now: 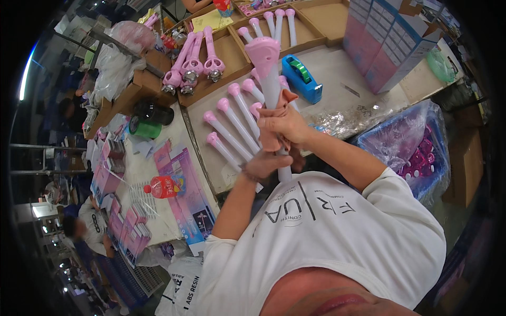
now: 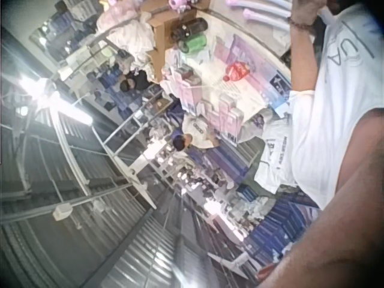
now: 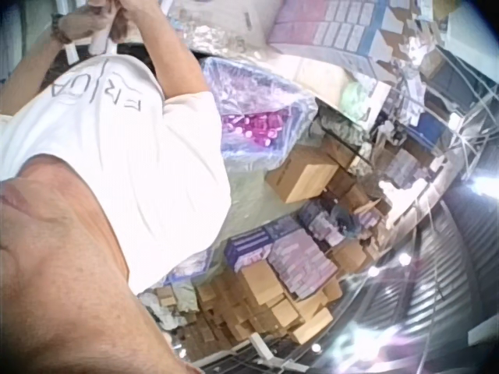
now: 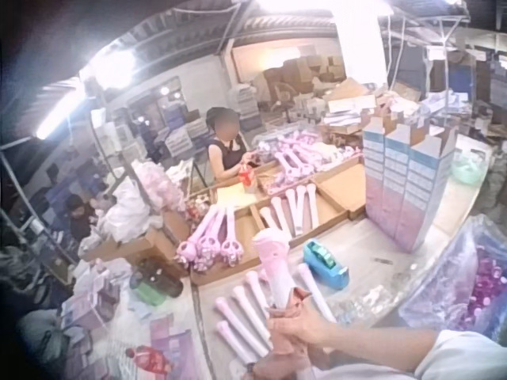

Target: The person unpacks pink bell-shaped components from a cardboard box and places them on a table. They then retrieve white plastic handles from a blue crate and repeatedly attach each bell to a handle by hand, arranging the assembled units on the table.

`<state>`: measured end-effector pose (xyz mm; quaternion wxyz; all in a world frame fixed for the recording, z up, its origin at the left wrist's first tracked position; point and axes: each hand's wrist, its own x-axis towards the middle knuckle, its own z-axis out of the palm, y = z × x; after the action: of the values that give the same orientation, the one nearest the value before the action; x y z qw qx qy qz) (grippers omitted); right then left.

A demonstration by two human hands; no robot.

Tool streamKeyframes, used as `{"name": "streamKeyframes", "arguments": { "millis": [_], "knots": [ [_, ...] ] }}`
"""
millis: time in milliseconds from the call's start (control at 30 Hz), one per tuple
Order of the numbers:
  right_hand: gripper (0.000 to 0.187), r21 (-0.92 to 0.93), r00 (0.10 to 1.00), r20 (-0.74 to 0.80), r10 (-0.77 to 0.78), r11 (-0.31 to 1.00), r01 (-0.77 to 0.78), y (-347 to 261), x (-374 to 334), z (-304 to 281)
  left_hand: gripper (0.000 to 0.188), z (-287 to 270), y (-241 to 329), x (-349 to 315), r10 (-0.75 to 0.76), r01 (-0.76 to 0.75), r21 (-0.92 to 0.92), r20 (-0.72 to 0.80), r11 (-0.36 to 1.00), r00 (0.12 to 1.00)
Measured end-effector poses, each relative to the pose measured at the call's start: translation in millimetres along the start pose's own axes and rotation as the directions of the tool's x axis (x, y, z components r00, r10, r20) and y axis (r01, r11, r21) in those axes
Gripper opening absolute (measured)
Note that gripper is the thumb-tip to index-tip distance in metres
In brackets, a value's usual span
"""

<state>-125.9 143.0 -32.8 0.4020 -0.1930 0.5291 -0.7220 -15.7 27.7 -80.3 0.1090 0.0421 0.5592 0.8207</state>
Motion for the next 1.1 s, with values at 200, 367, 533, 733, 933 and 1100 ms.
{"name": "streamKeyframes", "arguments": {
  "millis": [200,367,533,733,933,1100],
  "knots": [
    [0.032,-0.810,0.994,0.028,-0.103,0.580,0.083,-7.5,7.5,-2.7,0.055,-14.3,25.5,26.5,0.322,-0.362,0.038,-0.550,0.931,0.771],
    [0.034,-0.950,0.994,0.108,-0.034,0.292,0.113,5.5,-4.3,5.3,0.038,-13.7,51.5,28.8,0.398,-0.382,0.152,-0.561,0.912,0.726],
    [0.017,-0.649,0.901,0.330,0.281,0.761,0.001,1.6,-42.3,-25.7,0.029,-63.3,69.8,5.3,0.478,-0.681,-0.237,-0.557,0.693,0.679],
    [0.038,-0.047,0.956,-0.289,0.037,0.998,-0.052,2.5,-39.7,-34.3,0.023,-69.9,24.0,6.1,0.206,-0.750,-0.482,-0.761,0.453,0.615],
    [0.048,0.509,0.960,-0.275,0.053,0.855,0.099,27.6,-8.2,-46.8,0.025,-50.8,-3.7,18.2,-0.113,-0.705,-0.550,-0.817,0.448,0.566],
    [0.051,-0.164,0.925,-0.186,0.331,0.918,-0.362,47.3,-20.5,-74.8,0.026,-75.8,-7.5,-7.4,-0.110,-0.590,-0.453,-0.845,0.668,0.523]
  ]
}}
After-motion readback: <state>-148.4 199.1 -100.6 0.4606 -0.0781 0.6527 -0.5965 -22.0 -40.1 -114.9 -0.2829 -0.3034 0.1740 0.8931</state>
